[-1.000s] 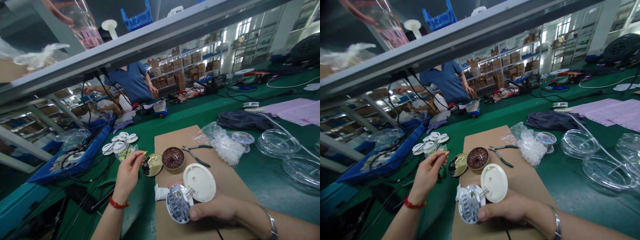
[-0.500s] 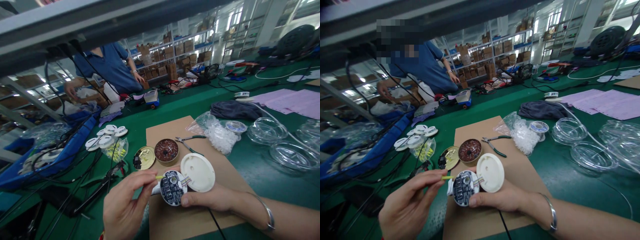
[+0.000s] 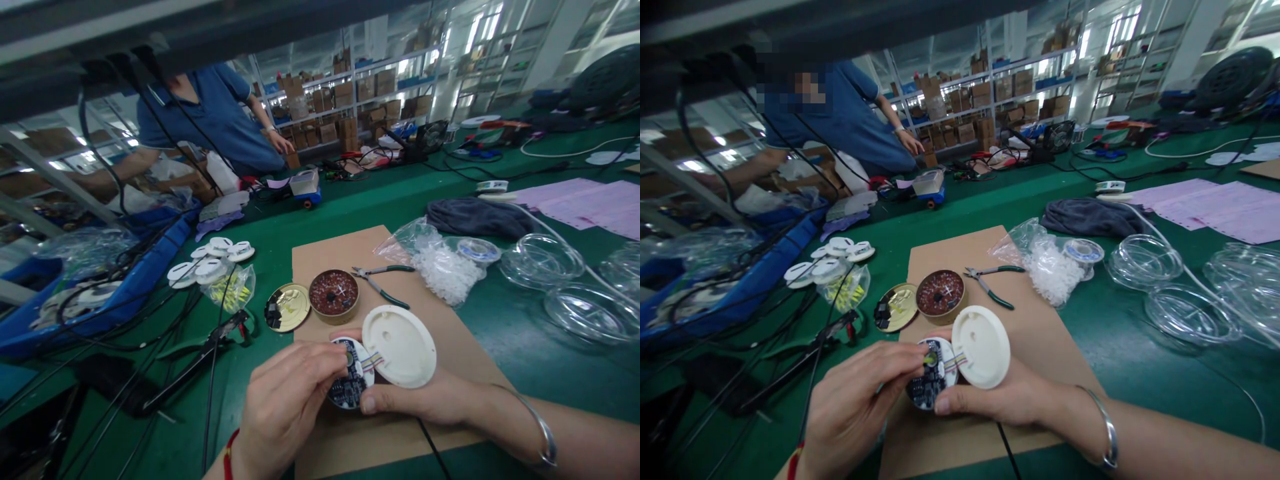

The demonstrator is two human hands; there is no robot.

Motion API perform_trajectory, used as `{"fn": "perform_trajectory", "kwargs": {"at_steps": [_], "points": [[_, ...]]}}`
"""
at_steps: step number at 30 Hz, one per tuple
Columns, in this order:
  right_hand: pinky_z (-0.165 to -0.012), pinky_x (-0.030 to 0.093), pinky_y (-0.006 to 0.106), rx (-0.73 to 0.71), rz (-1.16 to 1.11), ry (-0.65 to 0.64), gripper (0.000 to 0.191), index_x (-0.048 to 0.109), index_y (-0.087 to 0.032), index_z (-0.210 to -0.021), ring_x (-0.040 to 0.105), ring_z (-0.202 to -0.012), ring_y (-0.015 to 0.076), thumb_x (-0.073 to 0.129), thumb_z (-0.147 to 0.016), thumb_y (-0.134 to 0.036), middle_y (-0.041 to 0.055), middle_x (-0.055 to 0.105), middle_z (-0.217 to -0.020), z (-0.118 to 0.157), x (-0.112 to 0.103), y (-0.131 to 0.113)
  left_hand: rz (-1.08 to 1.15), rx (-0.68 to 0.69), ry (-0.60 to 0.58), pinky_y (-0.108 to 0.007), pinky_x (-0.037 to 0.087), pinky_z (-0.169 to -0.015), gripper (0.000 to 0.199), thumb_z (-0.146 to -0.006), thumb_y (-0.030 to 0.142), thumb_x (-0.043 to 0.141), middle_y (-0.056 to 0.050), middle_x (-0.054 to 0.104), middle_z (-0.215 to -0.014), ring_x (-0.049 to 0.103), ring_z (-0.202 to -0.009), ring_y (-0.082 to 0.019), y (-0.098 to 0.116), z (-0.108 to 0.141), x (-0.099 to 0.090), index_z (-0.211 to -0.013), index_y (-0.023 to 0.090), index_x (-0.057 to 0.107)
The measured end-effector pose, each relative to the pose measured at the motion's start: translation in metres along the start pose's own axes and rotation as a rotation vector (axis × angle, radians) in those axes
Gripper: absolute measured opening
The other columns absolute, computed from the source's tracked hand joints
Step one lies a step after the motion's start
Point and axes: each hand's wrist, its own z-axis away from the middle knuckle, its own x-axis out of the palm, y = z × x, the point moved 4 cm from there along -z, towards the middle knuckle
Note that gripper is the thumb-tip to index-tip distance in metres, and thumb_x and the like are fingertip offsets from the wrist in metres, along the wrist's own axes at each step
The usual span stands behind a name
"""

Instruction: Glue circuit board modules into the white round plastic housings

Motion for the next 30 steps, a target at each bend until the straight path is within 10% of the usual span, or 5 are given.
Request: {"fn": "perform_trajectory", "kwargs": {"at_steps": [15, 22, 26, 30], "points": [[-0.107, 0.037, 0.038, -0.017, -0.006, 0.016, 0.075, 0.044, -0.022, -0.137, 0.054, -0.117, 0.0228, 0.074, -0.072, -0.044, 0.0078, 0.057, -0.128, -0.001, -0.001, -0.002, -0.087, 0.083, 0.013, -0.026, 0.054, -0.082, 0.023, -0.084, 0.007, 0.059, -0.006, 0.070, -0.100, 0.064, -0.095, -0.015, 0.005, 0.000, 0.004, -0.104, 0.016, 0.064], [-0.108, 0.037, 0.041, 0.050, 0.040, 0.226, 0.067, 0.057, -0.023, -0.127, 0.056, -0.117, 0.0272, 0.076, -0.068, -0.050, 0.0081, 0.068, -0.113, 0.006, -0.010, 0.004, -0.154, 0.085, 0.000, -0.038, 0.049, -0.092, 0.031, -0.085, 0.027, 0.060, -0.011, 0.065, -0.116, 0.057, -0.110, -0.022, 0.008, -0.002, 0.006, -0.115, 0.016, 0.058], [-0.102, 0.045, 0.043, 0.156, 0.008, 0.354, 0.067, 0.060, -0.024, -0.124, 0.060, -0.113, 0.0315, 0.075, -0.066, -0.054, 0.0104, 0.071, -0.108, 0.014, -0.012, 0.014, -0.004, -0.041, 0.003, -0.047, 0.040, -0.105, 0.068, -0.065, 0.052, 0.076, -0.013, 0.048, -0.140, 0.042, -0.130, -0.031, -0.003, 0.005, 0.016, -0.122, 0.023, 0.052], [-0.097, 0.050, 0.046, 0.119, 0.102, 0.460, 0.073, 0.055, -0.026, -0.129, 0.061, -0.110, 0.0348, 0.072, -0.066, -0.057, 0.0138, 0.069, -0.114, 0.017, -0.016, 0.015, 0.362, -0.365, 0.040, -0.044, 0.044, -0.100, 0.080, -0.061, 0.035, 0.082, -0.010, 0.061, -0.125, 0.056, -0.116, -0.029, -0.013, 0.010, 0.029, -0.130, 0.024, 0.043]]}}
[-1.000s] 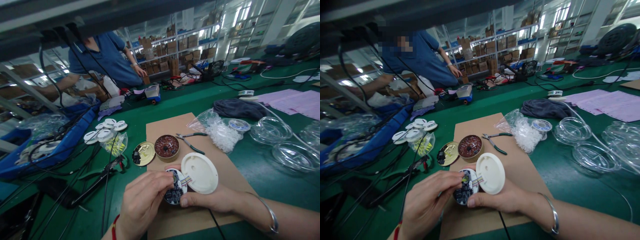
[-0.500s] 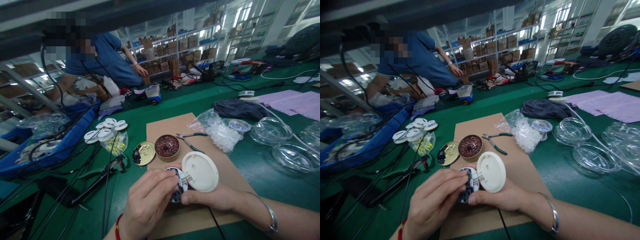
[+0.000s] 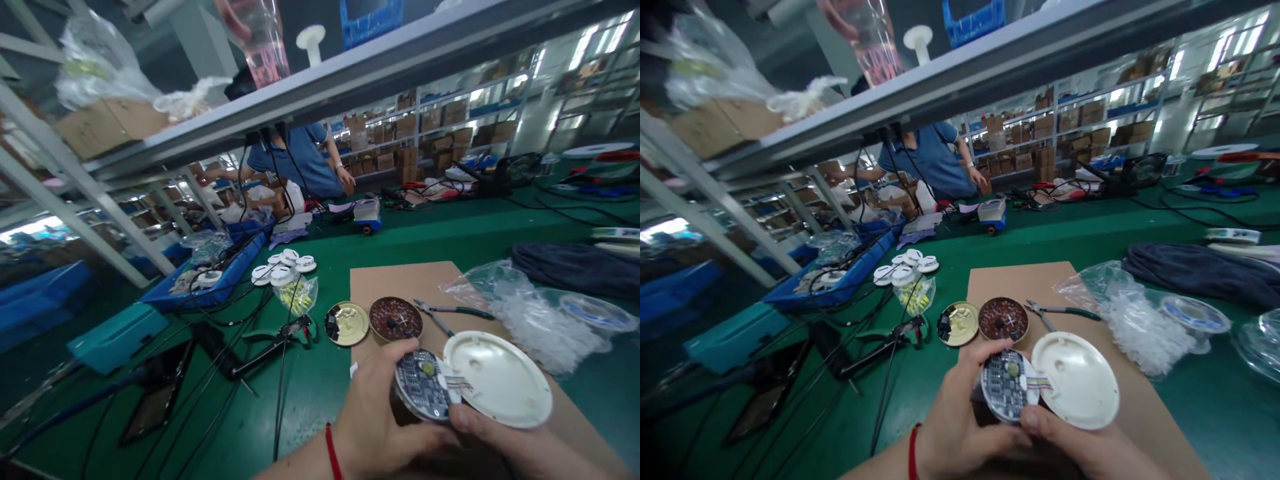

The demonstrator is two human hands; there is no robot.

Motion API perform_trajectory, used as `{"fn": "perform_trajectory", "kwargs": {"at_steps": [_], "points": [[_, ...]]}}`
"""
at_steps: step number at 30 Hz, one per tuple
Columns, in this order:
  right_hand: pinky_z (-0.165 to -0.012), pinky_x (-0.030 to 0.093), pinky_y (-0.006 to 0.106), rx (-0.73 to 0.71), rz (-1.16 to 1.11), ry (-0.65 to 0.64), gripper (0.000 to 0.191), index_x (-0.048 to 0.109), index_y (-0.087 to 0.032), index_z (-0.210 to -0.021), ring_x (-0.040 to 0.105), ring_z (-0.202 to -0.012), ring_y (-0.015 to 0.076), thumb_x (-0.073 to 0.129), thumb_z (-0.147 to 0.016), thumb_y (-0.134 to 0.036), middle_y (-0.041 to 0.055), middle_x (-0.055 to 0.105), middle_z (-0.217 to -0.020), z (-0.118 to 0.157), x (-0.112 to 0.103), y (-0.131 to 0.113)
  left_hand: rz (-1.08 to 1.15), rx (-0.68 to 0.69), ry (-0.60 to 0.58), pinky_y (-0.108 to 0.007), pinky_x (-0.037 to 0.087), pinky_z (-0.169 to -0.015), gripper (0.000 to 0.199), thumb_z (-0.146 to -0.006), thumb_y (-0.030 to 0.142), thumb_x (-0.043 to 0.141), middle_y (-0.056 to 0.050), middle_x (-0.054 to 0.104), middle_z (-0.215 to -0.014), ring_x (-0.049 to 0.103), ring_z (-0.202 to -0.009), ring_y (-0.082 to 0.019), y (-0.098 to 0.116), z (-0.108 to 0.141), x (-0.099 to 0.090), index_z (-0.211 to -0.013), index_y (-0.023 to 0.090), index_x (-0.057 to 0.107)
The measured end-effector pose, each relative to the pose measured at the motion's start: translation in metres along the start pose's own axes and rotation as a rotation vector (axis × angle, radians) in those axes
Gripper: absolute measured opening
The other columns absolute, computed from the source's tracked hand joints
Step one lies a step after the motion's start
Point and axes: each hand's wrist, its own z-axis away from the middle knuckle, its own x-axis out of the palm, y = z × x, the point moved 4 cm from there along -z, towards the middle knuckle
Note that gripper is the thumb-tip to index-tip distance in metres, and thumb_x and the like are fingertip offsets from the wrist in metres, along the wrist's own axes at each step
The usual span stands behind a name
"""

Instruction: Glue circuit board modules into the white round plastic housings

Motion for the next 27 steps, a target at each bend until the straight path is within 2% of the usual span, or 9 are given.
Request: {"fn": "perform_trajectory", "kwargs": {"at_steps": [3, 6, 8, 11, 14, 17, 21, 27], "points": [[-0.102, 0.045, 0.048, -0.148, 0.056, -0.027, 0.087, 0.045, -0.025, -0.139, 0.054, -0.120, 0.0368, 0.072, -0.065, -0.060, 0.0160, 0.060, -0.128, -0.005, -0.001, -0.004, 0.374, -0.204, 0.083, -0.041, 0.046, -0.094, 0.068, -0.064, 0.031, 0.079, -0.011, 0.063, -0.119, 0.062, -0.104, -0.026, -0.006, 0.000, 0.002, -0.123, 0.021, 0.046], [-0.109, 0.035, 0.048, -0.247, 0.047, -0.066, 0.099, 0.028, -0.024, -0.147, 0.041, -0.131, 0.0352, 0.070, -0.067, -0.062, 0.0149, 0.047, -0.142, -0.010, -0.002, -0.009, 0.723, -0.240, 0.192, -0.037, 0.046, -0.092, 0.066, -0.070, 0.035, 0.075, -0.013, 0.062, -0.118, 0.061, -0.105, -0.024, -0.008, -0.003, 0.000, -0.124, 0.019, 0.041], [-0.110, 0.033, 0.047, -0.268, 0.005, -0.060, 0.101, 0.016, -0.026, -0.150, 0.035, -0.135, 0.0325, 0.069, -0.071, -0.059, 0.0131, 0.039, -0.147, -0.011, -0.003, -0.014, 0.804, -0.233, 0.233, -0.033, 0.044, -0.092, 0.064, -0.071, 0.034, 0.074, -0.013, 0.062, -0.118, 0.060, -0.105, -0.022, -0.009, -0.005, 0.000, -0.124, 0.018, 0.041], [-0.107, 0.039, 0.044, -0.307, -0.095, -0.035, 0.095, 0.011, -0.031, -0.149, 0.035, -0.136, 0.0295, 0.067, -0.076, -0.053, 0.0105, 0.037, -0.149, -0.010, -0.002, -0.024, 0.844, -0.231, 0.199, -0.032, 0.043, -0.093, 0.063, -0.071, 0.030, 0.074, -0.012, 0.061, -0.120, 0.059, -0.106, -0.021, -0.008, -0.005, 0.003, -0.124, 0.019, 0.042], [-0.099, 0.047, 0.039, -0.352, -0.163, -0.024, 0.085, 0.024, -0.035, -0.144, 0.046, -0.129, 0.0292, 0.069, -0.074, -0.055, 0.0095, 0.046, -0.142, -0.008, -0.002, -0.031, 0.862, -0.239, 0.130, -0.032, 0.044, -0.092, 0.063, -0.070, 0.026, 0.076, -0.011, 0.060, -0.123, 0.059, -0.108, -0.021, -0.006, -0.004, 0.006, -0.124, 0.022, 0.044], [-0.088, 0.053, 0.035, -0.335, -0.210, -0.027, 0.073, 0.039, -0.035, -0.132, 0.059, -0.111, 0.0279, 0.074, -0.070, -0.052, 0.0080, 0.059, -0.123, -0.009, -0.003, -0.033, 0.824, -0.264, 0.106, -0.030, 0.046, -0.087, 0.062, -0.068, 0.024, 0.078, -0.008, 0.063, -0.115, 0.061, -0.099, -0.019, -0.007, -0.003, 0.004, -0.122, 0.023, 0.047], [-0.085, 0.051, 0.034, -0.245, -0.340, -0.050, 0.068, 0.045, -0.034, -0.126, 0.062, -0.097, 0.0236, 0.076, -0.067, -0.049, 0.0029, 0.063, -0.106, -0.009, -0.002, -0.033, 0.753, -0.312, 0.094, -0.026, 0.048, -0.081, 0.058, -0.065, 0.024, 0.080, -0.006, 0.065, -0.108, 0.063, -0.091, -0.016, -0.010, -0.005, -0.003, -0.116, 0.023, 0.052], [-0.083, 0.049, 0.031, -0.259, -0.393, -0.110, 0.067, 0.045, -0.032, -0.126, 0.060, -0.092, 0.0186, 0.078, -0.067, -0.043, 0.0009, 0.061, -0.104, -0.011, 0.004, -0.036, 0.725, -0.371, 0.103, -0.029, 0.049, -0.088, 0.059, -0.068, 0.030, 0.077, -0.008, 0.064, -0.116, 0.063, -0.102, -0.021, -0.007, -0.009, -0.006, -0.121, 0.023, 0.051]]}}
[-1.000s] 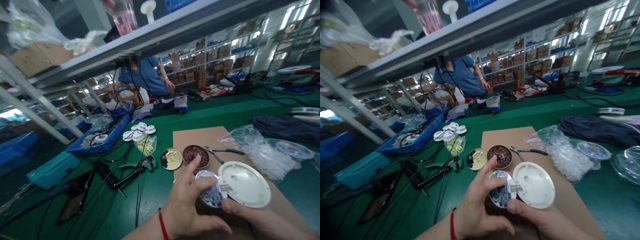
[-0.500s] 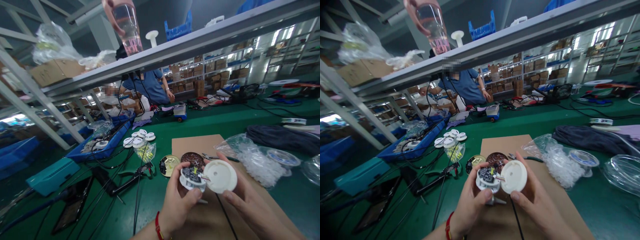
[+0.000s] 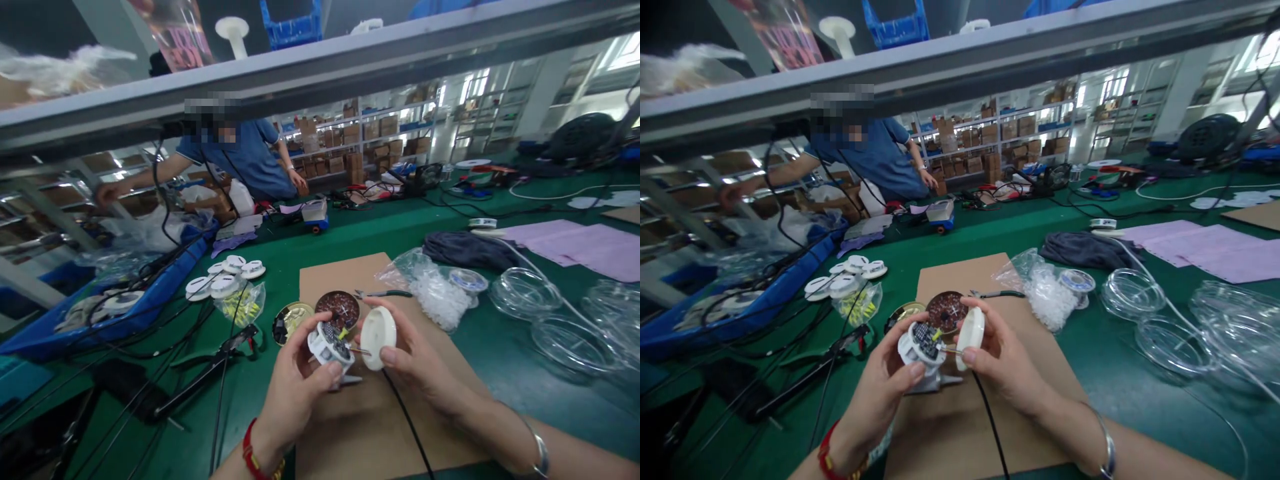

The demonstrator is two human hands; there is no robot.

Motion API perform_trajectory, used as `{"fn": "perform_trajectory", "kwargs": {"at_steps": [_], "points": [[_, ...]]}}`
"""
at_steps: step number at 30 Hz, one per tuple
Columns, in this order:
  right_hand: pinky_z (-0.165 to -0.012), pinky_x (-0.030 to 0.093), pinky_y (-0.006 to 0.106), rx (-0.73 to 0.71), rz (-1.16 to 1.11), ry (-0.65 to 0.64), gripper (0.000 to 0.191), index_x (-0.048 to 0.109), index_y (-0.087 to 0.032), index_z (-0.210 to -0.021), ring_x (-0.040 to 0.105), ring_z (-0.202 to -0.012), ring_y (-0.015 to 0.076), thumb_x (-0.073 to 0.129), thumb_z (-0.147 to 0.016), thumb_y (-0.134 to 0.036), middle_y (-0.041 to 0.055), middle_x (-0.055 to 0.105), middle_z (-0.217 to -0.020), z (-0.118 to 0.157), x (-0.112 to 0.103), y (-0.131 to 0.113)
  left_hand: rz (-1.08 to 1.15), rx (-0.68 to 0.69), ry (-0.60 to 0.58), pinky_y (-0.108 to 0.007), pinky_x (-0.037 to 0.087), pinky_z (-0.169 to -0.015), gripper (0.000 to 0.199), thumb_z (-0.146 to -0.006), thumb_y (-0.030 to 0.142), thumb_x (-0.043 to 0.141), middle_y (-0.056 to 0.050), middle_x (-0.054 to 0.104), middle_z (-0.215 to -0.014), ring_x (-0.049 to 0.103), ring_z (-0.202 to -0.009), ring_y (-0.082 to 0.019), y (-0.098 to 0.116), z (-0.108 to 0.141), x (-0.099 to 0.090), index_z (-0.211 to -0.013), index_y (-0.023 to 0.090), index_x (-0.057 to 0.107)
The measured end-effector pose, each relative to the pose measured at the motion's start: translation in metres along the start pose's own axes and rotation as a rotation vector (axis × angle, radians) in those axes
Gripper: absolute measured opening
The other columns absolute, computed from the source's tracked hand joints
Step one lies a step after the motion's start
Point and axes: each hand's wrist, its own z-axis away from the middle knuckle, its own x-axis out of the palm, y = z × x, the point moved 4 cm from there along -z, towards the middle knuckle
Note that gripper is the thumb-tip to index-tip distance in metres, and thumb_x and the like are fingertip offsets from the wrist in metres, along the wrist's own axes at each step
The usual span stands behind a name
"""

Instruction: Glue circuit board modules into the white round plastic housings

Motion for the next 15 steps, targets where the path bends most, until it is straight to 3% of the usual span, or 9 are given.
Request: {"fn": "perform_trajectory", "kwargs": {"at_steps": [4, 7, 10, 15], "points": [[-0.085, 0.046, 0.033, 0.005, 0.053, -0.067, 0.063, 0.044, -0.026, -0.122, 0.059, -0.096, 0.0198, 0.075, -0.071, -0.044, 0.0048, 0.059, -0.110, -0.0024, 0.0053, 0.0037, -0.009, 0.043, 0.113, -0.027, 0.051, -0.083, 0.057, -0.069, 0.032, 0.075, -0.007, 0.064, -0.117, 0.064, -0.102, -0.021, 0.0042, 0.0010, 0.0033, -0.119, 0.024, 0.049], [-0.080, 0.046, 0.034, 0.041, 0.077, -0.044, 0.056, 0.044, -0.023, -0.116, 0.059, -0.089, 0.0196, 0.073, -0.073, -0.046, 0.0042, 0.059, -0.101, -0.0022, 0.0074, 0.0062, -0.035, 0.040, 0.173, -0.026, 0.052, -0.075, 0.051, -0.070, 0.035, 0.073, -0.007, 0.067, -0.107, 0.065, -0.094, -0.021, 0.0045, -0.0001, 0.0028, -0.114, 0.022, 0.050], [-0.073, 0.046, 0.032, 0.084, 0.121, 0.020, 0.049, 0.045, -0.023, -0.110, 0.058, -0.080, 0.0179, 0.070, -0.075, -0.046, 0.0016, 0.058, -0.092, -0.0003, 0.0072, 0.0063, -0.045, -0.004, 0.195, -0.027, 0.052, -0.073, 0.049, -0.070, 0.036, 0.073, -0.008, 0.068, -0.101, 0.066, -0.088, -0.020, 0.0026, -0.0028, -0.0003, -0.111, 0.019, 0.052], [-0.069, 0.044, 0.030, 0.113, 0.191, 0.095, 0.041, 0.048, -0.022, -0.109, 0.056, -0.081, 0.0173, 0.064, -0.079, -0.046, 0.0030, 0.059, -0.098, 0.0015, 0.0059, 0.0027, -0.019, -0.067, 0.179, -0.027, 0.052, -0.072, 0.045, -0.074, 0.034, 0.070, -0.006, 0.067, -0.102, 0.065, -0.080, -0.016, 0.0018, -0.0055, -0.0023, -0.112, 0.019, 0.052]]}}
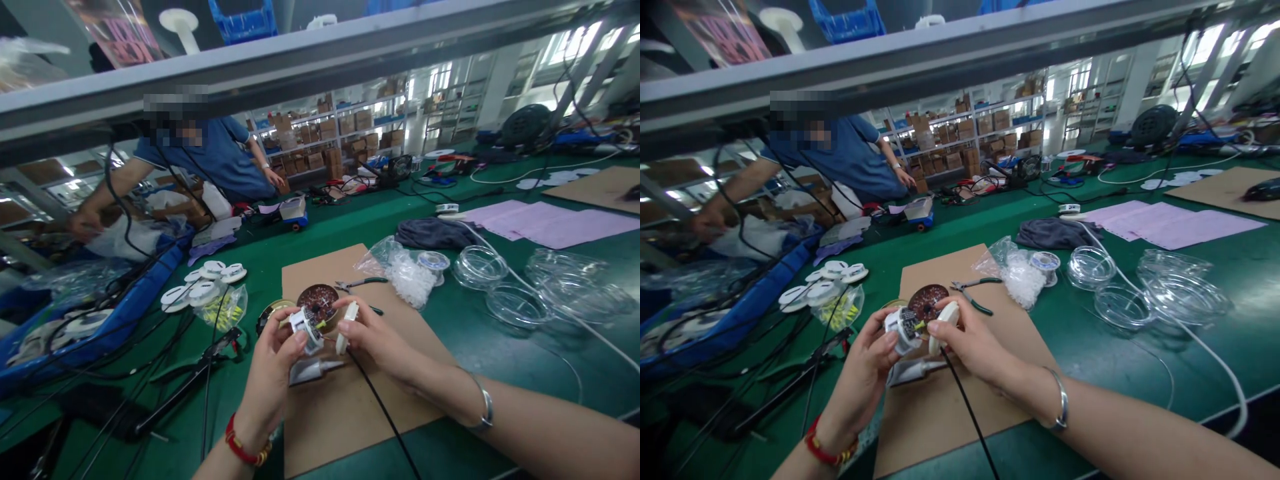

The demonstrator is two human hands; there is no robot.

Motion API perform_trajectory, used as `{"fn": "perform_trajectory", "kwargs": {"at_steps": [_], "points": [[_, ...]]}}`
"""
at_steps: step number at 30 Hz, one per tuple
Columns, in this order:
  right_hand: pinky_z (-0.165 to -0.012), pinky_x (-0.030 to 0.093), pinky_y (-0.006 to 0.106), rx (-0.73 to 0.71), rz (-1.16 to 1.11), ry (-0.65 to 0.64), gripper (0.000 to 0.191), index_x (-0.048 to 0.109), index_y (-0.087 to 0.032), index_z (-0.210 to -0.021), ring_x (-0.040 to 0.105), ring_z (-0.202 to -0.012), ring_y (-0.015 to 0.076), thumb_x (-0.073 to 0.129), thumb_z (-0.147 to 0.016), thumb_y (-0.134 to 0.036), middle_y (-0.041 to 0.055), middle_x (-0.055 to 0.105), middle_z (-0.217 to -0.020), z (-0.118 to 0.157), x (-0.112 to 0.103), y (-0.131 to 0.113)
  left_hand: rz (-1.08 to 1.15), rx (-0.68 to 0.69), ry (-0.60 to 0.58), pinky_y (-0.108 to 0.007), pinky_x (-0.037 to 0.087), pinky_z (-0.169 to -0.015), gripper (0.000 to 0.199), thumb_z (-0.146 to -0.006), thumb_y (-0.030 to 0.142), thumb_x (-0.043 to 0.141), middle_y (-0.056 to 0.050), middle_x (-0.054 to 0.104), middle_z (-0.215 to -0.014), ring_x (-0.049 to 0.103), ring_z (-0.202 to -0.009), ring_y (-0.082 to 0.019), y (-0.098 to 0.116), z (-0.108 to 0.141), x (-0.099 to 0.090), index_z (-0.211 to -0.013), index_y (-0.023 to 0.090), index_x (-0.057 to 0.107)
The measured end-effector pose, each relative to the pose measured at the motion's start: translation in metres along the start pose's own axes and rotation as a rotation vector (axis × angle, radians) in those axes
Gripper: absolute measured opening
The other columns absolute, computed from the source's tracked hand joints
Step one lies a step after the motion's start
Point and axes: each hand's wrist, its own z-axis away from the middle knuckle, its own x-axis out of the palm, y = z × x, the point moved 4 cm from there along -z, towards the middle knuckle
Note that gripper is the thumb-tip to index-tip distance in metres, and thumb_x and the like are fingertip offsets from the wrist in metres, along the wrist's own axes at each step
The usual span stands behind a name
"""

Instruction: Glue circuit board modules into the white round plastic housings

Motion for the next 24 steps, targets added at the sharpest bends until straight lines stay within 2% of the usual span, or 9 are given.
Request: {"fn": "perform_trajectory", "kwargs": {"at_steps": [3, 6, 8, 10, 12, 13, 18, 24], "points": [[-0.071, 0.045, 0.032, 0.037, -0.020, -0.005, 0.039, 0.047, -0.022, -0.112, 0.056, -0.081, 0.0181, 0.058, -0.081, -0.043, 0.0020, 0.060, -0.093, 0.000, -0.001, 0.000, 0.007, -0.007, -0.014, -0.027, 0.053, -0.074, 0.042, -0.075, 0.035, 0.070, -0.006, 0.066, -0.105, 0.066, -0.081, -0.016, 0.000, 0.000, 0.004, -0.110, 0.019, 0.053], [-0.081, 0.045, 0.036, 0.051, -0.031, -0.014, 0.053, 0.040, -0.020, -0.125, 0.059, -0.088, 0.0210, 0.058, -0.078, -0.037, 0.0038, 0.062, -0.096, 0.001, -0.004, 0.002, -0.036, 0.019, 0.008, -0.026, 0.053, -0.073, 0.046, -0.073, 0.036, 0.072, -0.006, 0.067, -0.103, 0.066, -0.084, -0.016, -0.001, 0.000, 0.007, -0.111, 0.019, 0.052], [-0.090, 0.043, 0.040, 0.029, -0.014, 0.010, 0.074, 0.026, -0.018, -0.140, 0.059, -0.096, 0.0226, 0.059, -0.075, -0.031, 0.0082, 0.061, -0.112, 0.001, -0.006, 0.003, -0.088, 0.062, -0.004, -0.026, 0.052, -0.076, 0.050, -0.074, 0.036, 0.072, -0.007, 0.067, -0.106, 0.065, -0.090, -0.017, -0.002, 0.000, 0.009, -0.115, 0.019, 0.050], [-0.093, 0.044, 0.041, -0.010, 0.014, 0.021, 0.093, 0.006, -0.018, -0.148, 0.059, -0.101, 0.0231, 0.061, -0.073, -0.024, 0.0125, 0.052, -0.129, 0.002, -0.005, 0.005, -0.140, 0.127, -0.023, -0.026, 0.051, -0.083, 0.049, -0.077, 0.035, 0.069, -0.008, 0.065, -0.112, 0.064, -0.098, -0.018, -0.001, 0.001, 0.010, -0.118, 0.020, 0.049], [-0.093, 0.046, 0.041, -0.081, 0.061, 0.003, 0.104, -0.008, -0.022, -0.149, 0.059, -0.106, 0.0239, 0.063, -0.074, -0.021, 0.0145, 0.042, -0.140, 0.003, -0.001, 0.007, -0.180, 0.192, -0.027, -0.028, 0.051, -0.087, 0.046, -0.079, 0.034, 0.068, -0.008, 0.063, -0.117, 0.062, -0.104, -0.019, 0.001, 0.005, 0.012, -0.119, 0.021, 0.048], [-0.094, 0.046, 0.041, -0.132, 0.103, 0.000, 0.104, -0.009, -0.023, -0.149, 0.057, -0.111, 0.0245, 0.064, -0.074, -0.020, 0.0145, 0.040, -0.143, 0.004, 0.002, 0.008, -0.194, 0.221, -0.029, -0.028, 0.051, -0.088, 0.045, -0.080, 0.033, 0.067, -0.008, 0.062, -0.119, 0.062, -0.106, -0.020, 0.002, 0.008, 0.012, -0.119, 0.022, 0.048], [-0.112, 0.028, 0.046, -0.320, 0.322, 0.107, 0.080, 0.022, -0.023, -0.148, 0.036, -0.135, 0.0276, 0.064, -0.080, -0.026, 0.0102, 0.033, -0.150, 0.006, 0.005, 0.014, -0.307, 0.285, -0.111, -0.032, 0.053, -0.089, 0.049, -0.080, 0.032, 0.068, -0.006, 0.059, -0.123, 0.062, -0.106, -0.021, 0.005, 0.025, 0.020, -0.124, 0.027, 0.047], [-0.114, 0.025, 0.048, -0.360, 0.277, 0.054, 0.069, 0.035, -0.025, -0.142, 0.040, -0.132, 0.0289, 0.063, -0.082, -0.047, 0.0087, 0.040, -0.147, 0.005, 0.008, 0.023, -0.648, 0.508, -0.062, -0.037, 0.053, -0.090, 0.060, -0.073, 0.028, 0.073, -0.006, 0.052, -0.130, 0.056, -0.112, -0.026, 0.015, 0.032, 0.017, -0.128, 0.029, 0.048]]}}
